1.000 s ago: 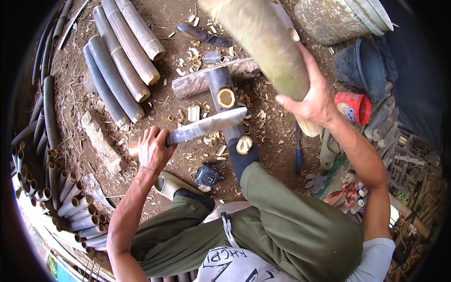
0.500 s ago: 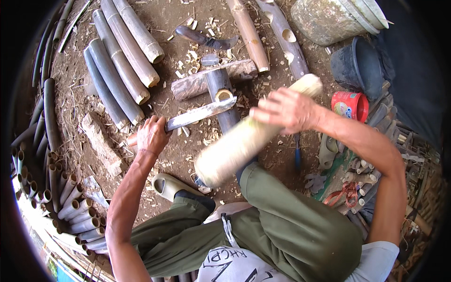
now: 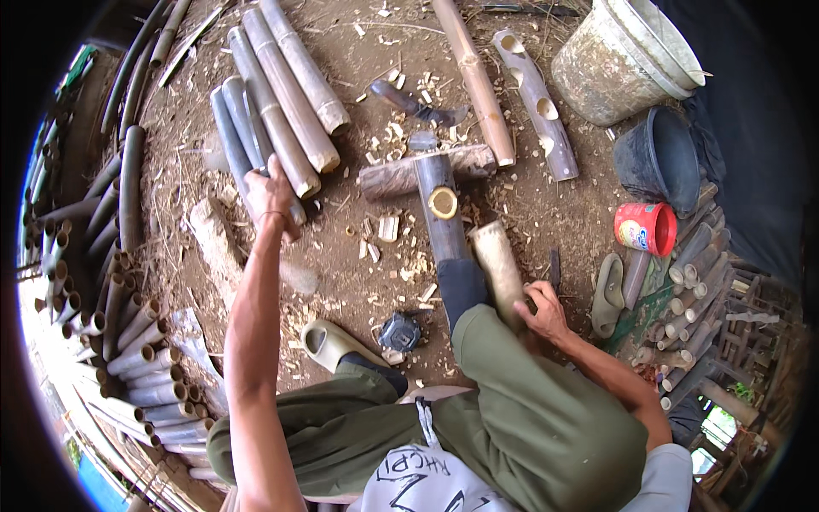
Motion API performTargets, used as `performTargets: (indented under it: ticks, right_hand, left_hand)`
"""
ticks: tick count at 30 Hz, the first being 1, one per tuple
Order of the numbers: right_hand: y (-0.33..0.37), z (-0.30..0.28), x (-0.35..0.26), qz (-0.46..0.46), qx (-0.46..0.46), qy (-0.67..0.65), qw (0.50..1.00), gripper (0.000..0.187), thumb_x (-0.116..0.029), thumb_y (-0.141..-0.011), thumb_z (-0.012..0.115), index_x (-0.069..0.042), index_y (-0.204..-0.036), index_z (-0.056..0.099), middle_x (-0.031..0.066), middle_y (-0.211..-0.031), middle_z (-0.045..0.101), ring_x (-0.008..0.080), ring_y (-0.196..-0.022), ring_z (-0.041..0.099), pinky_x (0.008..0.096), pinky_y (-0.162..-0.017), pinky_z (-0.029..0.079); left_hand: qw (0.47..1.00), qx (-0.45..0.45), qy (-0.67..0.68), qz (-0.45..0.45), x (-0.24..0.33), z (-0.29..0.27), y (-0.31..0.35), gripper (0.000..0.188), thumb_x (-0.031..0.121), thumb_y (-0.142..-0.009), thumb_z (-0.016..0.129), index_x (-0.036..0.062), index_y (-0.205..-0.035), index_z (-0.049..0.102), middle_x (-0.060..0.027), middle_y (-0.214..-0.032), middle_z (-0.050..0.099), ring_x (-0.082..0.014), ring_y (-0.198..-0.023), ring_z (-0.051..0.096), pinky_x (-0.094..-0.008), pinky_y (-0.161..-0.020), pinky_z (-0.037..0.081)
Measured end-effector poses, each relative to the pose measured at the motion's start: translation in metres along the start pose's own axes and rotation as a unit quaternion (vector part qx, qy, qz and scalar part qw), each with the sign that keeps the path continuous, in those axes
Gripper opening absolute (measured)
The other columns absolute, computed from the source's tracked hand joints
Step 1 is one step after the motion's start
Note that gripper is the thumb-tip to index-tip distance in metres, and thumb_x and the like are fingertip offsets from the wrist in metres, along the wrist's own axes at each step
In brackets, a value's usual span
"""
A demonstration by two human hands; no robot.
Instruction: The person uses a knife and a mallet to carve a hole into a bamboo pole and fits another bamboo piece into it to create a joint.
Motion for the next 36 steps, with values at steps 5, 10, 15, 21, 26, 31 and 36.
performTargets:
  ticks: [5, 10, 15, 21, 26, 31, 36]
  right_hand:
    - [-0.152, -0.031, -0.037, -0.034, 0.169, -0.025, 0.985, 0.053, -0.020, -0.088, 0.066, -0.004, -0.135, 0.049, 0.0222, -0.135, 0.047, 0.0377, -0.126, 0.048, 0.0474, -0.105, 0.043]
    - [-0.349, -0.016, -0.092, -0.097, 0.188, 0.015, 0.977, 0.080, -0.019, -0.086, 0.067, -0.014, -0.153, 0.024, 0.0242, -0.144, 0.038, 0.0369, -0.127, 0.046, 0.0488, -0.098, 0.050]
    - [-0.450, 0.015, -0.173, -0.030, -0.076, 0.090, 0.993, 0.083, -0.015, -0.089, 0.065, -0.023, -0.156, 0.018, 0.0267, -0.147, 0.036, 0.0352, -0.115, 0.057, 0.0456, -0.084, 0.056]
    - [-0.458, -0.052, -0.187, -0.079, -0.037, 0.071, 0.994, 0.065, -0.005, -0.088, 0.060, -0.022, -0.147, 0.040, 0.0216, -0.125, 0.054, 0.0252, -0.095, 0.064, 0.0396, -0.076, 0.057]
    - [-0.360, -0.188, -0.162, -0.074, 0.071, -0.087, 0.991, 0.063, -0.018, -0.076, 0.076, -0.007, -0.132, 0.051, 0.0144, -0.108, 0.059, 0.0183, -0.086, 0.061, 0.0336, -0.072, 0.053]
    - [-0.233, -0.194, -0.110, -0.022, 0.042, -0.451, 0.891, 0.055, -0.011, -0.078, 0.065, -0.002, -0.130, 0.051, 0.0064, -0.087, 0.060, 0.0114, -0.074, 0.057, 0.0277, -0.070, 0.049]
    - [-0.151, -0.133, -0.101, 0.131, -0.100, -0.336, 0.927, 0.051, -0.015, -0.085, 0.064, -0.001, -0.132, 0.051, 0.0080, -0.085, 0.066, 0.0186, -0.073, 0.065, 0.0327, -0.066, 0.052]
  left_hand:
    - [0.984, 0.022, -0.098, 0.145, 0.007, 0.008, -0.035, 0.056, 0.030, -0.089, 0.062, -0.0097, -0.124, 0.040, -0.0330, -0.110, 0.057, -0.0456, -0.100, 0.059, -0.0498, -0.091, 0.047]
    - [0.974, 0.013, -0.180, 0.134, 0.022, 0.034, -0.032, 0.072, 0.030, -0.084, 0.072, -0.0036, -0.136, 0.035, -0.0269, -0.125, 0.050, -0.0413, -0.118, 0.049, -0.0467, -0.103, 0.039]
    - [0.961, 0.087, -0.180, 0.190, 0.032, 0.023, 0.016, 0.062, 0.028, -0.089, 0.064, -0.0012, -0.136, 0.036, -0.0276, -0.130, 0.045, -0.0378, -0.119, 0.048, -0.0501, -0.103, 0.039]
    - [0.920, -0.281, 0.273, 0.007, 0.067, 0.021, 0.128, 0.040, 0.035, -0.095, 0.063, -0.0011, -0.112, 0.064, -0.0132, -0.105, 0.068, -0.0224, -0.095, 0.065, -0.0381, -0.085, 0.055]
    - [0.828, -0.432, 0.353, -0.047, 0.092, 0.017, 0.194, 0.031, 0.025, -0.098, 0.061, -0.0015, -0.114, 0.064, -0.0095, -0.104, 0.070, -0.0166, -0.097, 0.065, -0.0319, -0.088, 0.053]
    - [0.743, -0.608, 0.275, 0.047, 0.123, 0.004, 0.247, 0.036, 0.029, -0.097, 0.064, -0.0023, -0.116, 0.062, -0.0082, -0.106, 0.067, -0.0130, -0.100, 0.060, -0.0296, -0.091, 0.049]
    - [0.707, -0.652, 0.270, -0.043, 0.126, 0.011, 0.273, 0.077, 0.053, -0.087, 0.070, -0.0047, -0.133, 0.048, -0.0064, -0.088, 0.061, -0.0130, -0.081, 0.057, -0.0289, -0.074, 0.049]
Point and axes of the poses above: each hand's wrist, its own y-axis away from the middle knuckle, its own z-axis out of the palm, x = y × z, the point moved 1 cm from there along -y, towards the middle knuckle
